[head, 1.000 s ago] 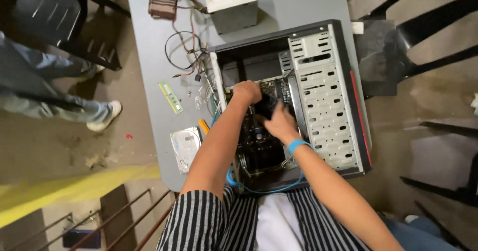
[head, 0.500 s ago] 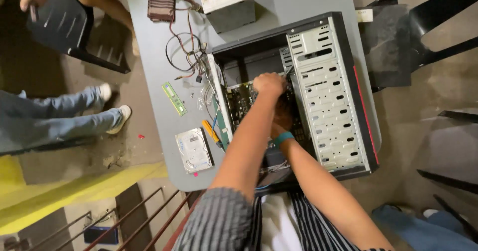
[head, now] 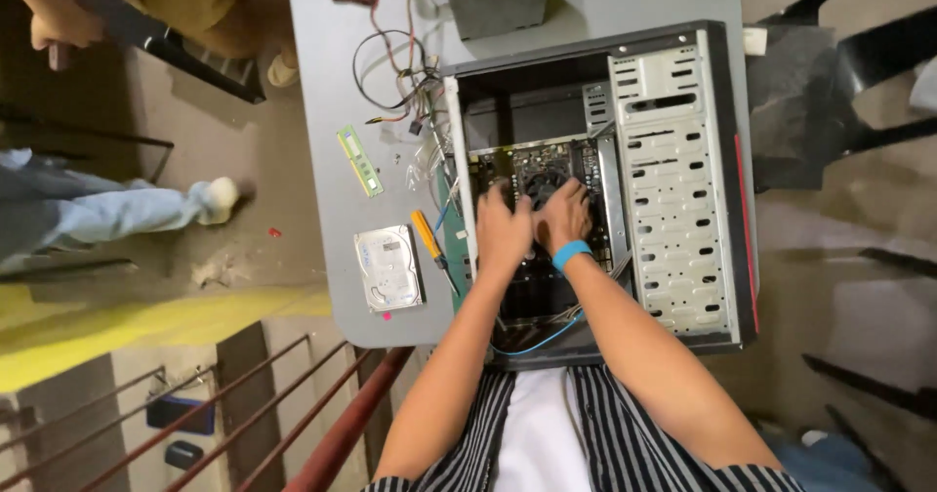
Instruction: Cleaning dust from a power supply unit and a CPU fan using a paintbrush.
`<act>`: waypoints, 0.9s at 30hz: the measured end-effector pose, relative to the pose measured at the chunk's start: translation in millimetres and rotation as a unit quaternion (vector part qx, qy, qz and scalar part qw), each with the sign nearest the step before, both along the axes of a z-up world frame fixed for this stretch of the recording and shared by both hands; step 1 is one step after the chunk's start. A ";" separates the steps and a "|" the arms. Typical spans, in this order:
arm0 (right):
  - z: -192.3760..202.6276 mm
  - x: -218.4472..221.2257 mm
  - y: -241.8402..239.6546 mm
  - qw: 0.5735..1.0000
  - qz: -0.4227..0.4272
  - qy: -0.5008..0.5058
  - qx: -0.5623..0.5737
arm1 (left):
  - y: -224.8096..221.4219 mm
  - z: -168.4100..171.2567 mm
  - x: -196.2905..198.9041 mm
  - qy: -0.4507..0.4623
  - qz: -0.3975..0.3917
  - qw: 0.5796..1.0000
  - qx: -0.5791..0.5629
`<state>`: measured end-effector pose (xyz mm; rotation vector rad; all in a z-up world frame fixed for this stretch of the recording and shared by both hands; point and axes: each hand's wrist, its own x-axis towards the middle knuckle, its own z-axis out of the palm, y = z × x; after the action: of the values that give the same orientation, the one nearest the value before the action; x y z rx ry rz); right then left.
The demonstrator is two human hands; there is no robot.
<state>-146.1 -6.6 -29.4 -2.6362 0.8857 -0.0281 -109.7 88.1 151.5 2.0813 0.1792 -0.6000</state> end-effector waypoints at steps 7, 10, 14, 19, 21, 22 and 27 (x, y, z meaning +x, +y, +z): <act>1.5 0.9 -3.1 0.994 -0.047 0.055 0.077 | 8.6 8.1 -19.2 0.134 0.064 0.984 -0.096; -8.5 3.8 -8.2 0.994 -0.048 0.048 0.081 | 11.1 -2.4 -18.3 0.168 0.083 0.974 -0.127; 3.6 3.4 -12.4 0.988 -0.042 0.059 0.134 | 19.5 -4.8 -20.2 0.186 0.086 0.967 -0.153; -1.3 -0.2 -11.0 0.990 -0.050 0.055 0.123 | 11.9 12.6 -18.3 0.120 0.071 0.983 -0.121; -14.3 0.0 -14.0 0.989 -0.057 0.046 0.126 | 1.2 -11.1 -9.2 0.060 0.059 0.991 -0.108; -18.9 -2.1 -13.9 0.991 -0.058 0.041 0.117 | -6.8 -38.3 -3.6 -0.064 0.024 0.996 -0.053; 12.4 -3.3 -10.5 0.981 -0.085 0.093 0.150 | -58.6 -108.5 64.2 -0.130 -0.145 0.977 0.091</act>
<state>-149.4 -17.1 -17.0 -2.3046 1.0836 0.2914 -45.5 29.5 43.0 2.3626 -0.2324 -0.4901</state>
